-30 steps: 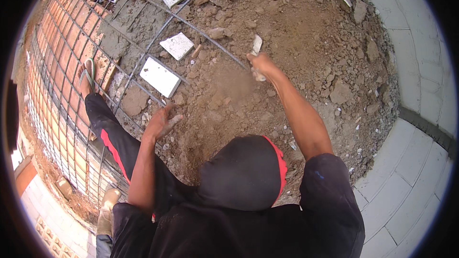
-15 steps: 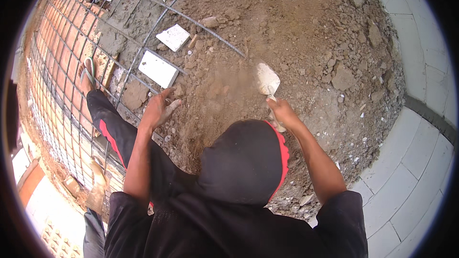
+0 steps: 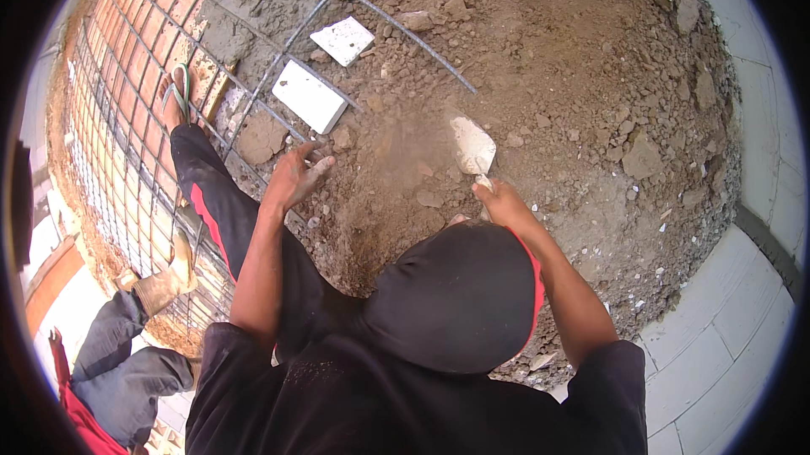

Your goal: The person uses a trowel to spread and level dirt and gravel around the edges of a concrete foundation grid, occasionally using their hands to move larger clumps of earth.

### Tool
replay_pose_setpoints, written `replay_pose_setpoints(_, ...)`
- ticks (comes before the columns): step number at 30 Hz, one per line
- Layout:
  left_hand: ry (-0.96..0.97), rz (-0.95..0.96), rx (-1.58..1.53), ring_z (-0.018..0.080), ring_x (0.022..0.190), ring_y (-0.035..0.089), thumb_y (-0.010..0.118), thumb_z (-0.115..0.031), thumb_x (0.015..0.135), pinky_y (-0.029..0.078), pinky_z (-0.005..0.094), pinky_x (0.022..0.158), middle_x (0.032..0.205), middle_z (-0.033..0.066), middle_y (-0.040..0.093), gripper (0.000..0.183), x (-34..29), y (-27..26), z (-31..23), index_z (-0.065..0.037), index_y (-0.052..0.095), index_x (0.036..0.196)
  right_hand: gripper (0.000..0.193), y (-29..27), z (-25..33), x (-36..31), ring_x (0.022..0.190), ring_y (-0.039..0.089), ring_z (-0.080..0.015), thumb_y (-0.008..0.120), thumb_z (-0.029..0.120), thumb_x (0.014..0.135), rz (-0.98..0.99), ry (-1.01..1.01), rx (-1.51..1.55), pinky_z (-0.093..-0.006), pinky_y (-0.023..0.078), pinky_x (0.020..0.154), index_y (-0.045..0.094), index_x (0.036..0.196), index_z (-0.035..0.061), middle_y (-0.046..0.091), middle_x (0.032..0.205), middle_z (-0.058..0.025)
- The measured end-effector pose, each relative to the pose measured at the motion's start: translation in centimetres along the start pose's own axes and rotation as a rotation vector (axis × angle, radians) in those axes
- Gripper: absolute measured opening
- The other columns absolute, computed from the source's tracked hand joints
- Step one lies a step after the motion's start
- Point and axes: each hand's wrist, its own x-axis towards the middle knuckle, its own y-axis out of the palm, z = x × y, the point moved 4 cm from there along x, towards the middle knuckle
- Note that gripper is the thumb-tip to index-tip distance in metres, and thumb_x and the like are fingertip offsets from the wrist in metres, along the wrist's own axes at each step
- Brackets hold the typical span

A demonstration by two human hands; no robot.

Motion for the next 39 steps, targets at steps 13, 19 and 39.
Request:
replay_pose_setpoints(13, -0.100, -0.220, -0.162, 0.0343, 0.087, 0.074, 0.072, -0.041, 0.094, 0.056, 0.0431, 0.080, 0.093, 0.0173, 0.076, 0.050, -2.2, -1.9, 2.0, -0.001, 0.070, 0.123, 0.043, 2.5, 7.5, -0.1, 0.101, 0.069, -0.0458, 0.057, 0.029, 0.100, -0.060, -0.170, -0.319, -0.0502, 0.054, 0.090, 0.063, 0.117, -0.0097, 0.071, 0.100, -0.0305)
replay_pose_setpoints(19, 0.051, -0.184, -0.037, 0.0397, 0.111, 0.067, 0.072, -0.041, 0.093, 0.051, 0.0469, 0.095, 0.120, 0.0241, 0.070, 0.056, 0.4, 0.4, -0.9, -0.001, 0.063, 0.131, 0.050, 3.8, 7.1, 6.2, 0.094, 0.073, -0.0427, 0.056, 0.033, 0.102, -0.014, 0.009, 0.040, -0.0493, 0.055, 0.085, 0.060, 0.124, -0.0119, 0.072, 0.102, -0.0315)
replay_pose_setpoints(39, -0.071, -0.154, -0.159, 0.0408, 0.119, 0.064, 0.077, -0.038, 0.090, 0.049, 0.0489, 0.104, 0.129, 0.0273, 0.065, 0.064, 0.4, 2.8, 3.2, 0.002, 0.059, 0.137, 0.035, -9.9, 17.3, 13.7, 0.048, 0.054, -0.0160, 0.057, 0.031, 0.104, -0.186, -0.121, 0.104, -0.0371, 0.045, 0.041, 0.055, 0.110, -0.0029, 0.055, 0.070, -0.0052)
